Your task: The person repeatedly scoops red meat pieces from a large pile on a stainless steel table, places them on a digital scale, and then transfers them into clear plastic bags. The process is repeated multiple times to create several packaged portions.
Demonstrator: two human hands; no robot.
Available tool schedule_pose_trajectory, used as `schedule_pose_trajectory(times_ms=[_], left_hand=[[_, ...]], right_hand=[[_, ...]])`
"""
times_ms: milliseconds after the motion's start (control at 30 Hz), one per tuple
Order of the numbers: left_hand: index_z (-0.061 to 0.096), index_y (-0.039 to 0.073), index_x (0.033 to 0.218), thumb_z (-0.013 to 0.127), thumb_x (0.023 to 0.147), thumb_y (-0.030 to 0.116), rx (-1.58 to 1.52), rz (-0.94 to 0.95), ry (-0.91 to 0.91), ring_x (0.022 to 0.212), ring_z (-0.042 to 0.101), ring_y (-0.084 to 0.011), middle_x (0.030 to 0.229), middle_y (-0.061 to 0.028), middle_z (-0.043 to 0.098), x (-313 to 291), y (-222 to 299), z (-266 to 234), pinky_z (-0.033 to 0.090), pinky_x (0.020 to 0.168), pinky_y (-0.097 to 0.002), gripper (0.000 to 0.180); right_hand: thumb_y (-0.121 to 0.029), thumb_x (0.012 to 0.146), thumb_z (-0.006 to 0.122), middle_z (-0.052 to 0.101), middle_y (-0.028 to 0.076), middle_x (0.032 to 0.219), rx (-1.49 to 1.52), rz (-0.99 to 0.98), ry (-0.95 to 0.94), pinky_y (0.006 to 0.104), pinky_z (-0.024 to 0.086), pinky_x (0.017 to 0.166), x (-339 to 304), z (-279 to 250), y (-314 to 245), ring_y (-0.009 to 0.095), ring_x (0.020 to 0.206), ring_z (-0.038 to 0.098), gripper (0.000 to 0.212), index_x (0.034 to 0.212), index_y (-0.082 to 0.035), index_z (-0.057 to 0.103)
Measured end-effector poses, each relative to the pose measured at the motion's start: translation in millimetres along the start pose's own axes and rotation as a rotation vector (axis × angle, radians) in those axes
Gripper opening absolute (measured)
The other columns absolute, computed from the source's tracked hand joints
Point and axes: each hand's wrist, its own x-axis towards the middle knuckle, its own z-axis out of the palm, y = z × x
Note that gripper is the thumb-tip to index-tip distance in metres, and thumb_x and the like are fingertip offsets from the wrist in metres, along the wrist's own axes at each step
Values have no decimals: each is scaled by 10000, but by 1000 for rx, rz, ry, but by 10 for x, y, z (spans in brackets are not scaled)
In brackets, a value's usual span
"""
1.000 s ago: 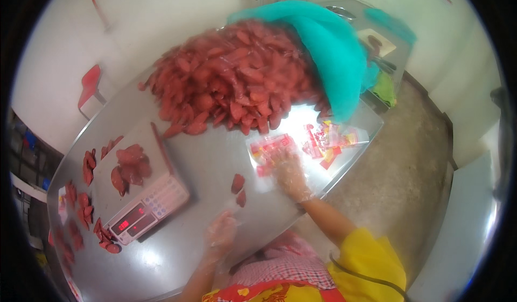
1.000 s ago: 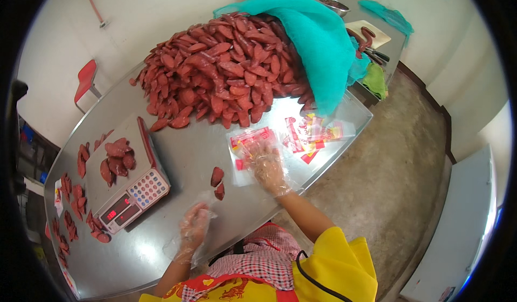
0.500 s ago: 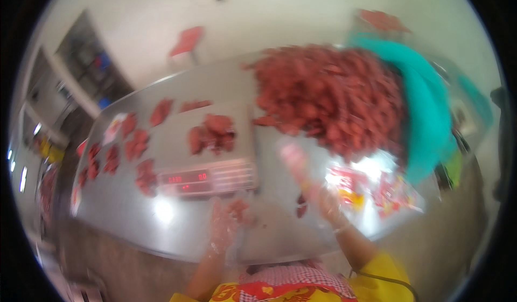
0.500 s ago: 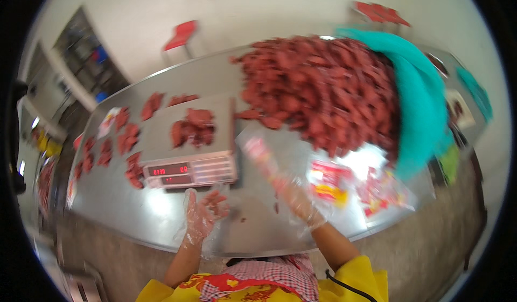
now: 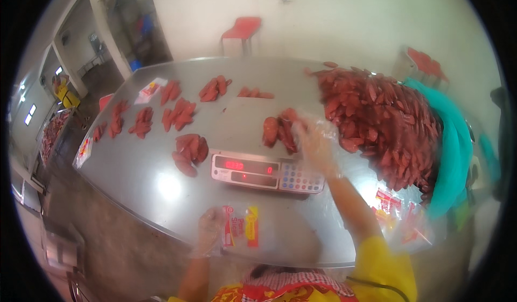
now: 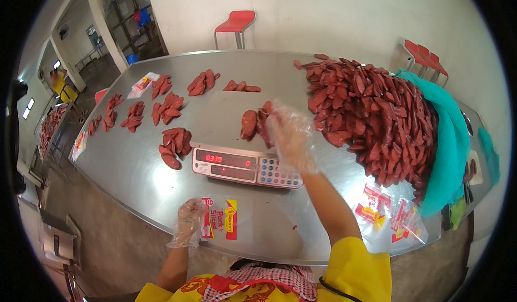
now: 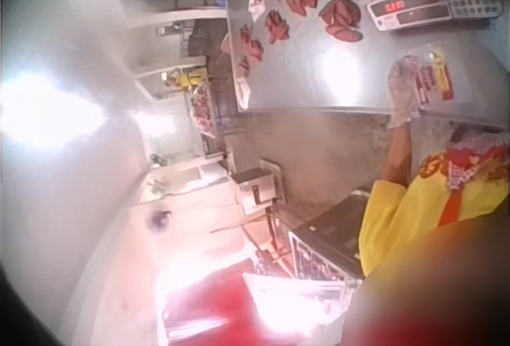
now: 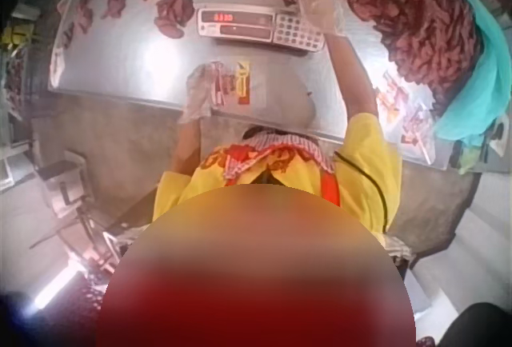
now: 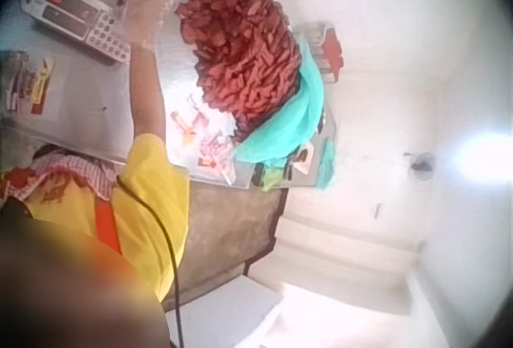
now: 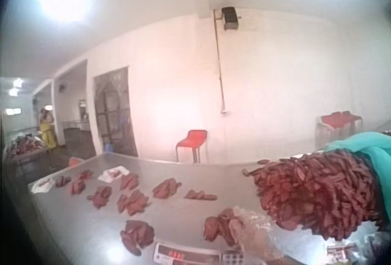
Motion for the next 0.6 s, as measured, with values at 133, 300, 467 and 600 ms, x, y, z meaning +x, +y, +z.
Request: schedule_pose_trajectory(times_ms=[133, 300, 467, 600], left_hand=[[556, -26, 1385, 704, 923, 123, 551, 471, 315, 1145, 644, -370, 1231, -248, 662, -13, -148, 154, 501, 995, -485, 507], [499, -13, 1460, 594, 960, 129, 542, 747, -74, 1354, 498, -463, 1435, -262, 547, -284, -32, 612, 397, 1125, -545, 529], [429, -25, 1511, 479, 1030, 345, 998, 569, -295, 1462, 398, -405, 1574, -226, 430, -337, 231, 1045, 319, 1187, -561, 610], [475, -20, 1484, 492, 1024, 362, 972, 627, -197, 1460, 408, -400, 1574, -199, 445, -306, 206, 1052, 343, 1169, -576, 599]], right_hand=[[-257, 934, 592, 701, 155, 904, -364, -79, -177, 491, 525, 800, 204, 467, 25, 372, 875, 679, 253, 965, -36, 712], [-226, 844, 655, 674, 170, 856, -641, -92, -447, 463, 531, 760, 64, 1158, 260, 355, 889, 676, 198, 896, -42, 708], [-125, 836, 643, 722, 163, 978, 348, 450, -300, 464, 566, 711, 117, 1383, 500, 323, 875, 718, 154, 908, -57, 761], [-118, 915, 664, 716, 113, 1047, 407, 518, -121, 340, 586, 709, -62, 826, 26, 218, 819, 711, 186, 1064, -8, 687]])
